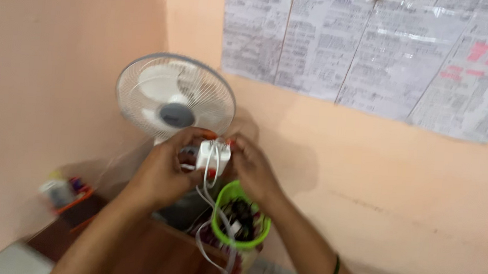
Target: The person unplugs and wraps several charging cables and power adapters by hand, places them into a green basket, folds a piece of blue floral clothing, and smooths a pillow on a chair before storing the basket on a desk shelf.
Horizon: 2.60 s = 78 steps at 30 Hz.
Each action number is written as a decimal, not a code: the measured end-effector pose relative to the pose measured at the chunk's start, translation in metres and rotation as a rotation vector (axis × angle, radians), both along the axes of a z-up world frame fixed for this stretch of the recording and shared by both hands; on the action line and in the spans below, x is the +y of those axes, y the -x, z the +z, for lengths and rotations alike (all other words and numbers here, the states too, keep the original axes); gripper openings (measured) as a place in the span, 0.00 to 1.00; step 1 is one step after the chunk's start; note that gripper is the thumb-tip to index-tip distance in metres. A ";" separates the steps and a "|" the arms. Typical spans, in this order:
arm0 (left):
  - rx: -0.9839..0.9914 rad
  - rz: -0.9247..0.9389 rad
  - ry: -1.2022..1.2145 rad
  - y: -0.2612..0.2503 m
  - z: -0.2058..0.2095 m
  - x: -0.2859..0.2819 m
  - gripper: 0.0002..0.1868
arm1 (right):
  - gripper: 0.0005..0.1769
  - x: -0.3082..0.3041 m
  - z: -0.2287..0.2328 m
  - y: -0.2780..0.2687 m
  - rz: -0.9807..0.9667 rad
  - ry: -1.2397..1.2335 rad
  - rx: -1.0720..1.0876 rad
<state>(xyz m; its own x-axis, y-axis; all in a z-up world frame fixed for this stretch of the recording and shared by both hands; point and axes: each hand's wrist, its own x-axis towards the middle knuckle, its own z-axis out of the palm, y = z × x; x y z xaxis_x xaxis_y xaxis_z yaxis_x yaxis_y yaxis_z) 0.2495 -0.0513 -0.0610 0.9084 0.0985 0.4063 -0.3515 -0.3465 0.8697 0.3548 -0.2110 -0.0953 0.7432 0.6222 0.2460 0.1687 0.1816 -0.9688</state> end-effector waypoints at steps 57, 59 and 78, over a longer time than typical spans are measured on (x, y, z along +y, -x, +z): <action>0.889 0.474 -0.304 -0.186 -0.413 -0.073 0.51 | 0.55 -0.041 -0.419 -0.192 0.105 1.003 0.061; 1.013 0.424 -0.373 -0.182 -0.412 -0.077 0.52 | 0.53 -0.041 -0.417 -0.187 0.117 1.050 0.011; 0.944 0.292 -1.125 -0.174 -0.314 -0.069 0.48 | 0.41 0.010 -0.291 -0.146 0.045 1.117 -0.752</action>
